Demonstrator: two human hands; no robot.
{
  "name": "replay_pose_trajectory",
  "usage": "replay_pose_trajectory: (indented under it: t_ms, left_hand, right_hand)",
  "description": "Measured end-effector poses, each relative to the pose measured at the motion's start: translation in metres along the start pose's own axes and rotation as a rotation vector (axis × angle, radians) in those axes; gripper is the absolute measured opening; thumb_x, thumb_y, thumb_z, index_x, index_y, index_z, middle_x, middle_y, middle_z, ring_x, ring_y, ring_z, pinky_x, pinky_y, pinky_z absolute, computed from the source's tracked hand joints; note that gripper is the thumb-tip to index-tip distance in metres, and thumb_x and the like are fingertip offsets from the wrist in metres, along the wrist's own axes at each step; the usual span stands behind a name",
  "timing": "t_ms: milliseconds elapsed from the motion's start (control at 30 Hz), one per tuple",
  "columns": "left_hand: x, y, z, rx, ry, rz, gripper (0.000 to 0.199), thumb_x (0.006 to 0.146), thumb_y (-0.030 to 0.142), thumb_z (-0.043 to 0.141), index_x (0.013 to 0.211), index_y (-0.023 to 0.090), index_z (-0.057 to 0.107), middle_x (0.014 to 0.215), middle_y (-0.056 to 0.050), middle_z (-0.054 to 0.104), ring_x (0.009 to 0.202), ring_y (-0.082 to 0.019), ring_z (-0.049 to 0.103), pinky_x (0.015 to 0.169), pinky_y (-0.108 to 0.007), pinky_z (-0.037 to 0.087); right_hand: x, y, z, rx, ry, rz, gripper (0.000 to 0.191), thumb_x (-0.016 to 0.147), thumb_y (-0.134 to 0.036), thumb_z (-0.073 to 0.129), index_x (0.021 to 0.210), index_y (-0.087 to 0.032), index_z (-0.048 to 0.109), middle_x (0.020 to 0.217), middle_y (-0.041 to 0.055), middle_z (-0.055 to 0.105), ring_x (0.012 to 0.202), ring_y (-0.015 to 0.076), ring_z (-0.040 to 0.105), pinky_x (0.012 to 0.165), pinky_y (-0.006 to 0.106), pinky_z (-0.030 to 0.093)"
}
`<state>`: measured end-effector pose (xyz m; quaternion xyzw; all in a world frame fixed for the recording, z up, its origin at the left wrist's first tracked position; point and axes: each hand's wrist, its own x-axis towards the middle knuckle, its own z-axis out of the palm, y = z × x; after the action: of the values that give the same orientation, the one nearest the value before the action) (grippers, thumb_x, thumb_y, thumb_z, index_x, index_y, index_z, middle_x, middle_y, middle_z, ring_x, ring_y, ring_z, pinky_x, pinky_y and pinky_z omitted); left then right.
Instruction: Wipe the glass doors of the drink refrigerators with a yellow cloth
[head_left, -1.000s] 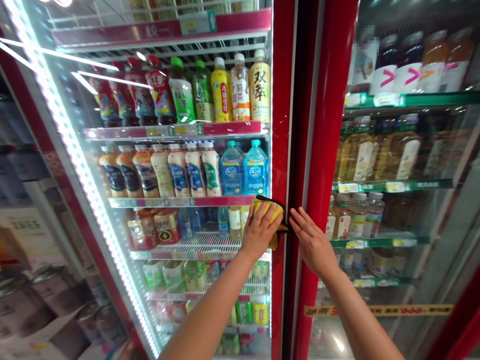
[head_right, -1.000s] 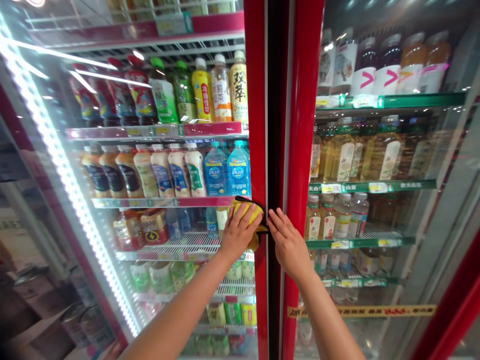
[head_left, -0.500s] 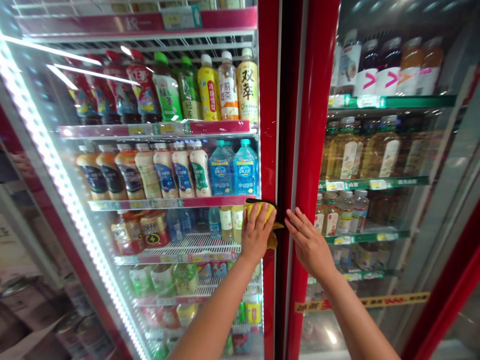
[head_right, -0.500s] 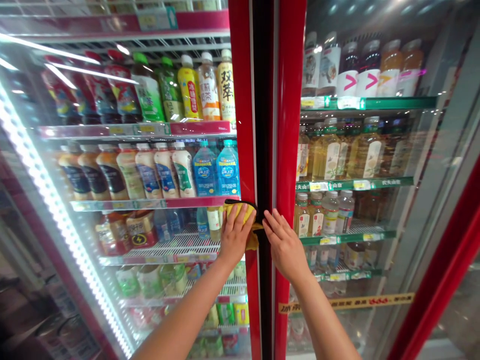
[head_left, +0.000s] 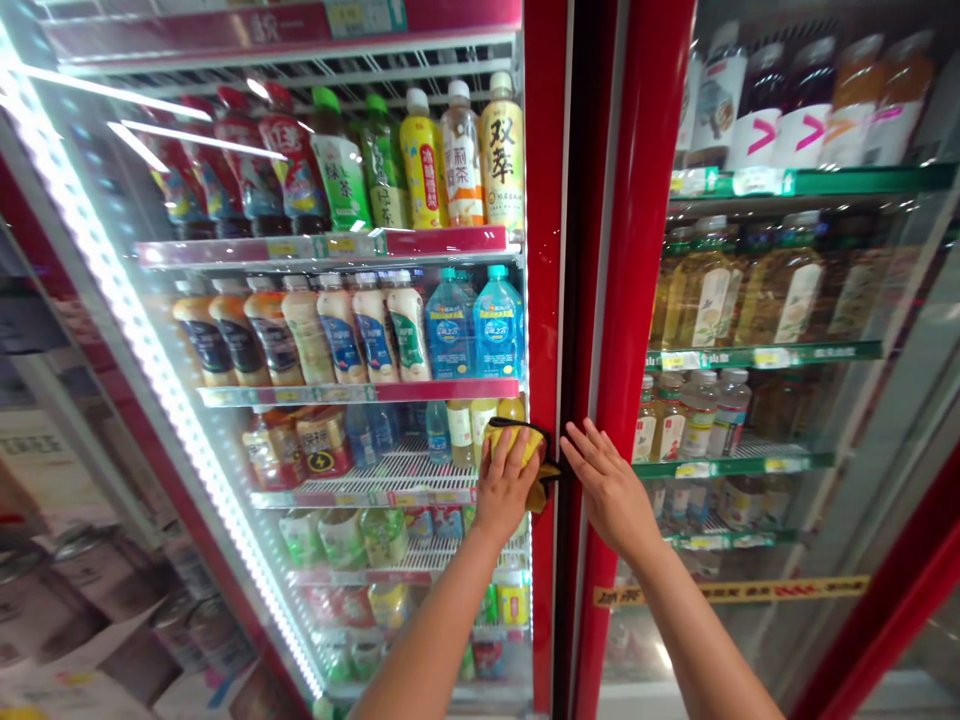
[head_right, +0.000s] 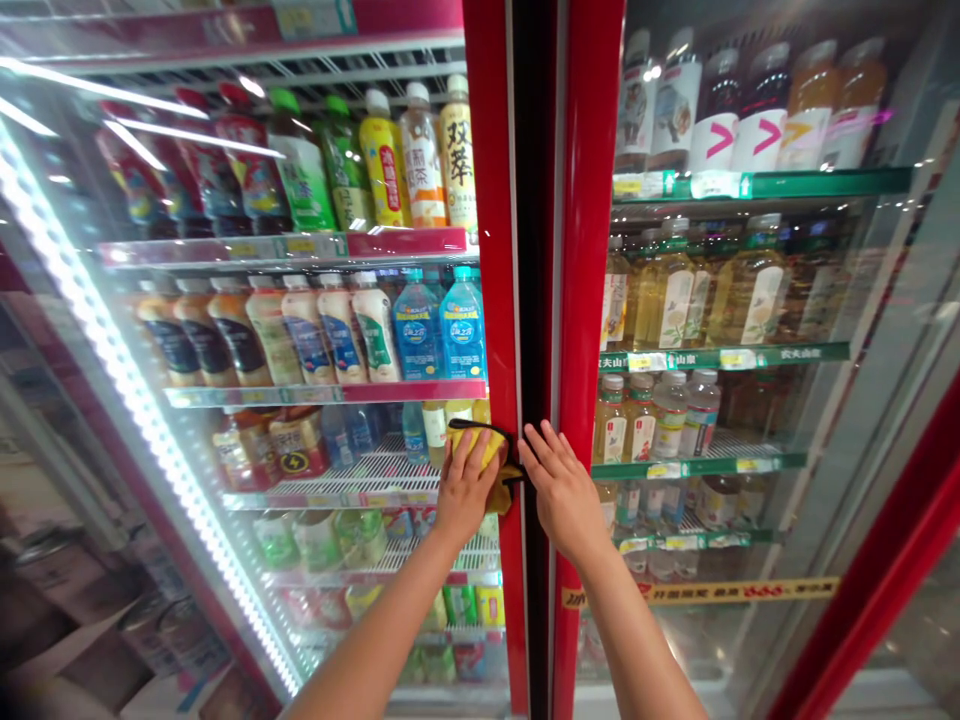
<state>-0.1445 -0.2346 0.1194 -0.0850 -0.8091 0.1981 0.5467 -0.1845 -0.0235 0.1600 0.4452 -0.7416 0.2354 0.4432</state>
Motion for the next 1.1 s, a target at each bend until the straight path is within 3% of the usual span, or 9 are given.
replay_pose_trajectory:
  t_ms: [167,300,367,533,667,767,867,1000,1100]
  left_hand:
    - [-0.061,0.01,-0.003,0.043,-0.089,-0.021,0.063,0.091,0.015,0.063,0.15,0.033,0.051,0.169,-0.002,0.033,0.16,-0.025,0.014,0.131,-0.051,0.018]
    - [-0.034,-0.014,-0.008,0.011,-0.104,0.031,0.06,0.092,0.015,0.063,0.148,0.036,0.053,0.167,0.0,0.036,0.158,-0.025,0.023,0.13,-0.051,0.024]
    - [-0.021,-0.027,-0.012,0.01,-0.09,-0.043,0.065,0.091,0.012,0.063,0.151,0.034,0.049,0.167,-0.003,0.037,0.158,-0.027,0.022,0.129,-0.054,0.025]
    - [-0.054,-0.01,-0.018,0.009,-0.128,-0.292,0.067,0.088,0.004,0.061,0.151,0.025,0.049,0.168,-0.01,0.033,0.16,-0.03,0.012,0.126,-0.052,0.032]
    - [-0.065,0.009,-0.019,-0.09,-0.216,-0.105,0.051,0.092,0.005,0.056,0.138,0.026,0.062,0.166,-0.001,0.039,0.16,-0.023,0.016,0.129,-0.047,0.027]
    - [-0.04,-0.011,-0.025,-0.126,-0.233,0.012,0.056,0.094,0.008,0.055,0.144,0.032,0.056,0.166,0.002,0.039,0.159,-0.02,0.02,0.131,-0.049,0.022]
    - [-0.028,-0.037,-0.033,-0.09,-0.186,-0.157,0.069,0.092,0.005,0.056,0.154,0.033,0.045,0.168,-0.001,0.033,0.16,-0.025,0.016,0.13,-0.053,0.023]
    - [-0.055,-0.038,-0.036,-0.07,-0.14,-0.424,0.073,0.091,0.003,0.054,0.158,0.028,0.038,0.17,-0.007,0.026,0.16,-0.029,0.013,0.126,-0.056,0.031]
    - [-0.072,-0.026,-0.033,-0.076,-0.182,-0.379,0.074,0.09,0.002,0.055,0.158,0.028,0.039,0.169,-0.006,0.03,0.159,-0.03,0.015,0.125,-0.055,0.033]
  right_hand:
    - [-0.012,-0.007,0.013,0.042,-0.017,0.054,0.074,0.09,0.003,0.037,0.158,-0.024,0.04,0.159,0.0084,0.047,0.155,0.0245,0.026,0.122,0.054,0.041]
    - [-0.015,-0.015,0.03,0.131,-0.008,0.057,0.073,0.091,0.003,0.037,0.159,-0.023,0.038,0.159,0.0106,0.047,0.155,0.0249,0.025,0.12,0.054,0.043]
    - [-0.016,-0.018,0.037,0.171,0.009,0.058,0.075,0.091,0.003,0.036,0.16,-0.024,0.035,0.16,0.0113,0.045,0.155,0.0247,0.025,0.119,0.055,0.043]
    - [-0.024,-0.024,0.05,0.22,-0.004,0.094,0.079,0.089,0.005,0.036,0.162,-0.026,0.029,0.162,0.0115,0.043,0.156,0.0249,0.024,0.12,0.057,0.041]
    - [-0.03,-0.03,0.055,0.207,-0.006,0.144,0.079,0.089,0.003,0.037,0.162,-0.025,0.029,0.161,0.0129,0.044,0.155,0.0261,0.026,0.121,0.06,0.039]
    - [-0.031,-0.034,0.056,0.205,0.0,0.169,0.079,0.09,0.002,0.037,0.163,-0.027,0.027,0.162,0.0129,0.043,0.156,0.0269,0.025,0.12,0.063,0.037]
    - [-0.032,-0.037,0.056,0.213,0.004,0.183,0.079,0.092,0.002,0.036,0.163,-0.029,0.025,0.163,0.0115,0.04,0.156,0.0268,0.023,0.121,0.062,0.035]
    - [-0.034,-0.044,0.06,0.193,-0.003,0.211,0.078,0.093,0.0,0.037,0.164,-0.031,0.025,0.165,0.0104,0.036,0.156,0.0283,0.024,0.121,0.062,0.036]
    - [-0.032,-0.052,0.065,0.153,0.027,0.239,0.076,0.095,-0.002,0.039,0.163,-0.031,0.024,0.167,0.0112,0.032,0.156,0.0302,0.023,0.119,0.065,0.037]
